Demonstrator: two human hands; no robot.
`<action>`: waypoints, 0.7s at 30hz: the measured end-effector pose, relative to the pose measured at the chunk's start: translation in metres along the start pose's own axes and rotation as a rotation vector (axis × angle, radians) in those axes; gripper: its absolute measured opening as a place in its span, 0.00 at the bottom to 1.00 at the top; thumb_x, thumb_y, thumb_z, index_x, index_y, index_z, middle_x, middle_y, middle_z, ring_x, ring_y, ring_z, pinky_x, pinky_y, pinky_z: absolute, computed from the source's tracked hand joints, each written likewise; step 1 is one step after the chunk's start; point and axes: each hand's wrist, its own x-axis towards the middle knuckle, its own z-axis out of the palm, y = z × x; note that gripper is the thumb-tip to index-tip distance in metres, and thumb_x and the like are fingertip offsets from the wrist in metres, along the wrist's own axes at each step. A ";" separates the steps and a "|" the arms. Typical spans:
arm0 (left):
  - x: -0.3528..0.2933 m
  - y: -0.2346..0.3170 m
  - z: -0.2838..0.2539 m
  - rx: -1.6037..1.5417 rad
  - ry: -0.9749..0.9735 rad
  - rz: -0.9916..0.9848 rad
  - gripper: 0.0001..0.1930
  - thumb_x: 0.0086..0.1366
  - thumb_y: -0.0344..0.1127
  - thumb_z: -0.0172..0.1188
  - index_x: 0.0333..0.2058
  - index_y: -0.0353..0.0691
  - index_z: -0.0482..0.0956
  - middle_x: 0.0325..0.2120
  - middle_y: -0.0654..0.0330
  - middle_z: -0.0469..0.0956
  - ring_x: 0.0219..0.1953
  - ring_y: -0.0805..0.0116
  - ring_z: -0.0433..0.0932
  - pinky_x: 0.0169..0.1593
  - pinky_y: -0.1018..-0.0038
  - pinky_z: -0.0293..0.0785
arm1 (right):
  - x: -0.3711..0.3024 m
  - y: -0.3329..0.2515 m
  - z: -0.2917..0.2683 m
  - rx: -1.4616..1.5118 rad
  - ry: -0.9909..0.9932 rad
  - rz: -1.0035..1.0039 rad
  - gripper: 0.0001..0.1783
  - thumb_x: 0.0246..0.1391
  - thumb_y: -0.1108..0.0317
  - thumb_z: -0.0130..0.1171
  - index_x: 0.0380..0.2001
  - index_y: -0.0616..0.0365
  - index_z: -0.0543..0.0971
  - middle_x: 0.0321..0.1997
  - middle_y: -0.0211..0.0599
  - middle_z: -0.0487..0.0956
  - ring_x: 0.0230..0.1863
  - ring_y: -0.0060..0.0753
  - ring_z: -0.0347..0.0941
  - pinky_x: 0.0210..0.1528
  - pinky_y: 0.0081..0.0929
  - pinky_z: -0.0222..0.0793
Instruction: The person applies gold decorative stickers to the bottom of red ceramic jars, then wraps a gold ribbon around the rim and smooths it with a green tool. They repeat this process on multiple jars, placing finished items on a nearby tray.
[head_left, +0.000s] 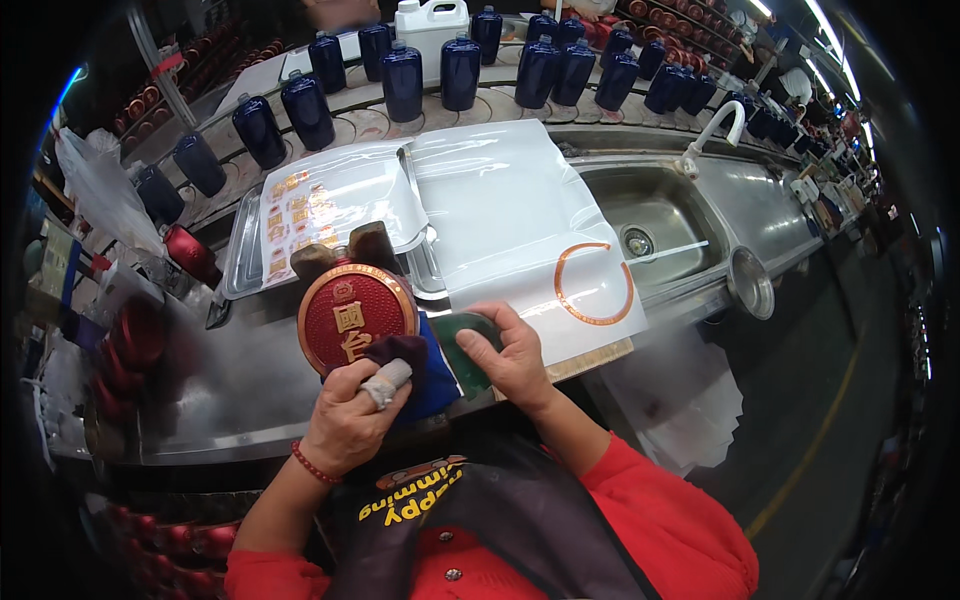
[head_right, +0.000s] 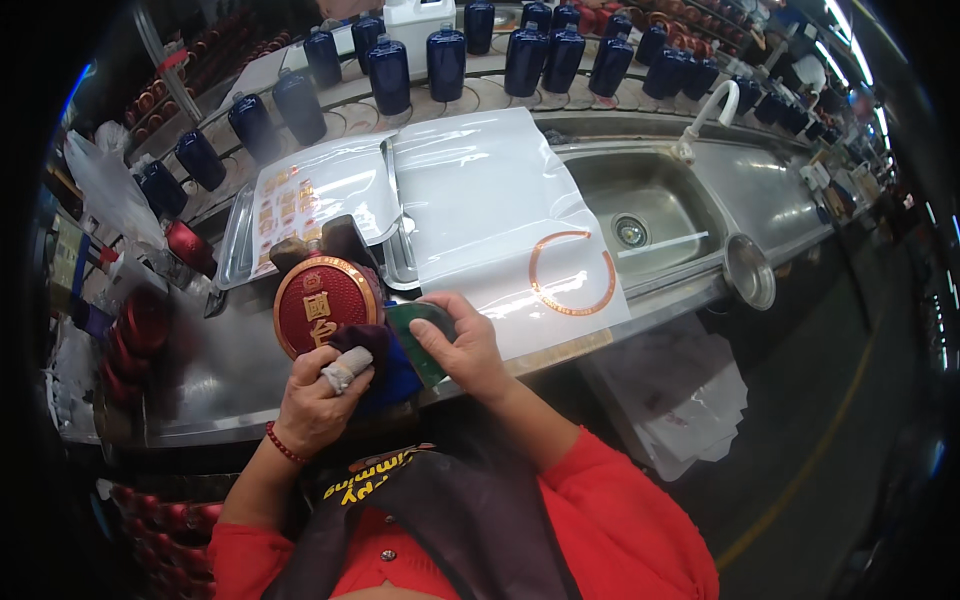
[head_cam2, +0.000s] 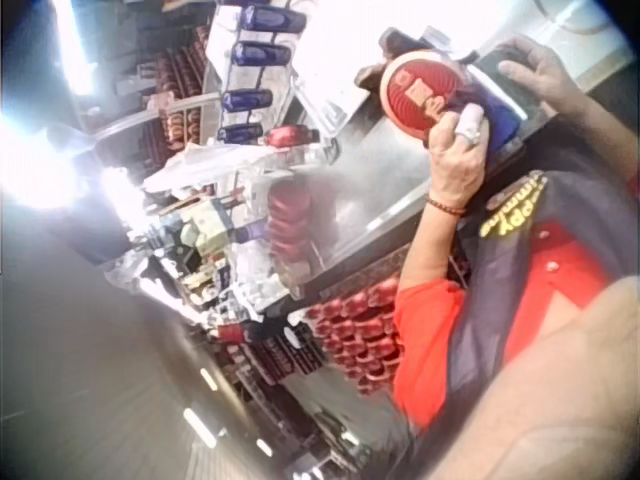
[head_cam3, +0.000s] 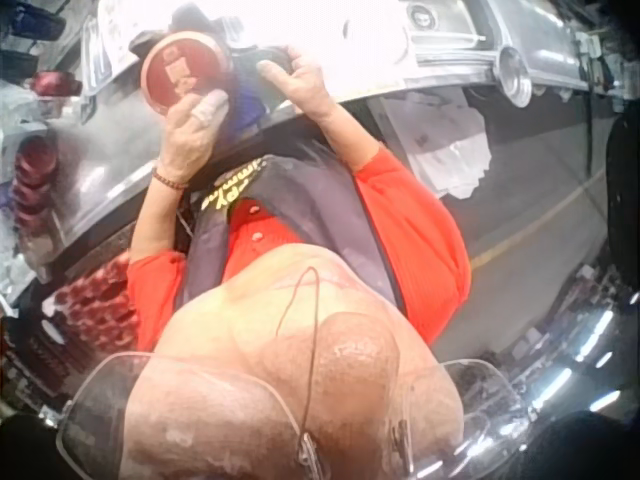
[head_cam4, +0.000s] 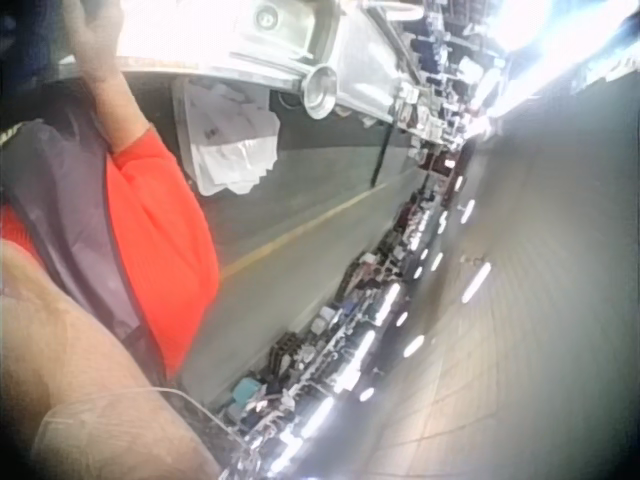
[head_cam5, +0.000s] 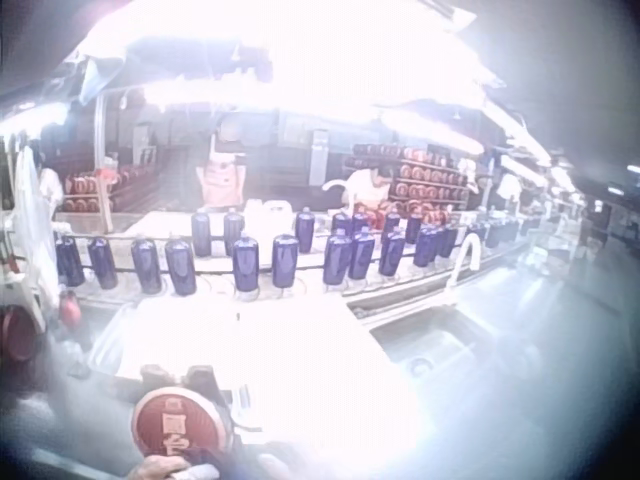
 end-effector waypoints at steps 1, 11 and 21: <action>-0.020 0.002 0.001 -0.003 0.066 -0.098 0.16 0.53 0.26 0.67 0.42 0.42 0.88 0.43 0.61 0.83 0.49 0.60 0.76 0.49 0.67 0.76 | -0.002 0.003 0.008 -0.093 -0.067 -0.058 0.17 0.64 0.69 0.66 0.52 0.62 0.77 0.44 0.33 0.82 0.44 0.19 0.77 0.48 0.22 0.75; -0.098 -0.043 0.033 0.101 0.248 -0.832 0.20 0.73 0.40 0.58 0.59 0.38 0.78 0.58 0.44 0.74 0.59 0.46 0.71 0.63 0.55 0.64 | 0.030 0.027 0.033 -0.456 -0.103 -0.487 0.19 0.57 0.63 0.70 0.49 0.57 0.80 0.42 0.41 0.83 0.42 0.48 0.78 0.50 0.39 0.72; -0.065 -0.043 0.035 -0.192 0.268 -0.637 0.44 0.75 0.69 0.35 0.69 0.31 0.63 0.66 0.41 0.68 0.72 0.43 0.62 0.74 0.50 0.50 | 0.051 0.036 0.018 -0.121 0.029 -0.201 0.15 0.66 0.68 0.63 0.52 0.63 0.76 0.49 0.39 0.83 0.46 0.24 0.79 0.47 0.22 0.77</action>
